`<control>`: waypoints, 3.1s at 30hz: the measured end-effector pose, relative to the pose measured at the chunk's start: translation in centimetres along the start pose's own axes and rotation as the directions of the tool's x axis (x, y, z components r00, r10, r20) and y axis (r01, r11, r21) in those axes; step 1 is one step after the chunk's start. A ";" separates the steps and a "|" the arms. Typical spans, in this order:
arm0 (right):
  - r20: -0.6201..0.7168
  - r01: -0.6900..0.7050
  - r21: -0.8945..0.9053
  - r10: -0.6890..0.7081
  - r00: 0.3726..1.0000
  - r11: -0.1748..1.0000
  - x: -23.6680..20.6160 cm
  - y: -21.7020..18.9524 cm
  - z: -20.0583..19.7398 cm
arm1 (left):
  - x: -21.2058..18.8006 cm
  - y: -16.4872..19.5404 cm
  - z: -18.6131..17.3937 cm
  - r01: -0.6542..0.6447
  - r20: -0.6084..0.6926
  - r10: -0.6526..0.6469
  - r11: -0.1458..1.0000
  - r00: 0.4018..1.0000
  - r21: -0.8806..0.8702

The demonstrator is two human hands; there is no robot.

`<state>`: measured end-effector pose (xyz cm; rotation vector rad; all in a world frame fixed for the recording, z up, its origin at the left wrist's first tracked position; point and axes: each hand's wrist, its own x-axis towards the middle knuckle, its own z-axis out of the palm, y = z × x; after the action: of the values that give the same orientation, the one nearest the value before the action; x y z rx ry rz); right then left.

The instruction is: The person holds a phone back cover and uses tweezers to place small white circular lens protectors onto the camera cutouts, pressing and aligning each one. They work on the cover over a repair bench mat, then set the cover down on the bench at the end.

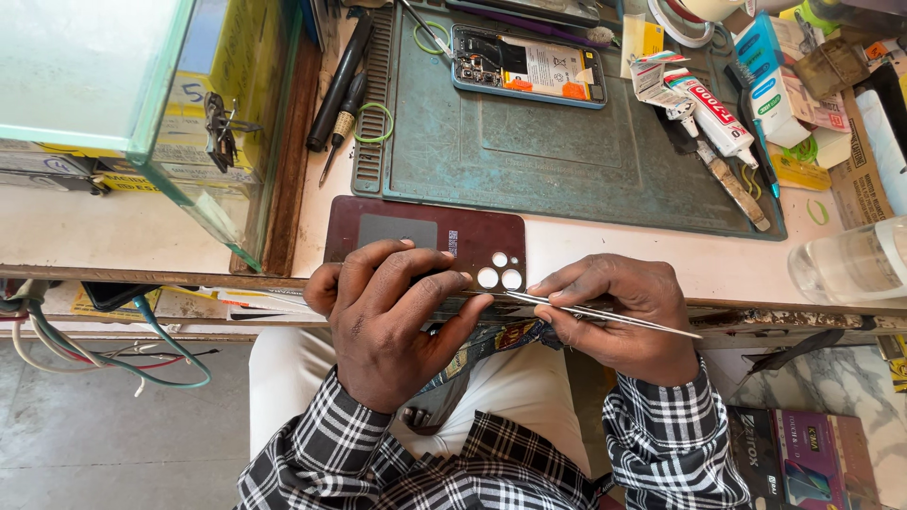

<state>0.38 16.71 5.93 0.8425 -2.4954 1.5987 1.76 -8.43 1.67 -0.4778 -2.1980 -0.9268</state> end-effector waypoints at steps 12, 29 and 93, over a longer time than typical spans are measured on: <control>0.053 0.092 -0.161 -0.085 0.995 0.983 0.4 -0.3 -0.1 | 0.0 0.0 -0.1 -0.014 -0.019 0.014 1.000 1.000 0.027; -0.023 0.161 -0.123 -0.165 0.986 0.979 0.3 -0.3 1.0 | 0.0 0.0 0.2 -0.001 -0.027 -0.001 0.998 1.000 -0.059; 0.078 0.217 -0.238 -0.204 0.976 0.947 2.9 -1.8 2.3 | -1.1 -2.0 -0.8 -0.005 -0.036 0.007 0.998 0.999 0.069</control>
<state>-0.71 12.97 7.38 1.0823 -2.4688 1.1871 1.75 -10.39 0.37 -0.4315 -2.1869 -0.8471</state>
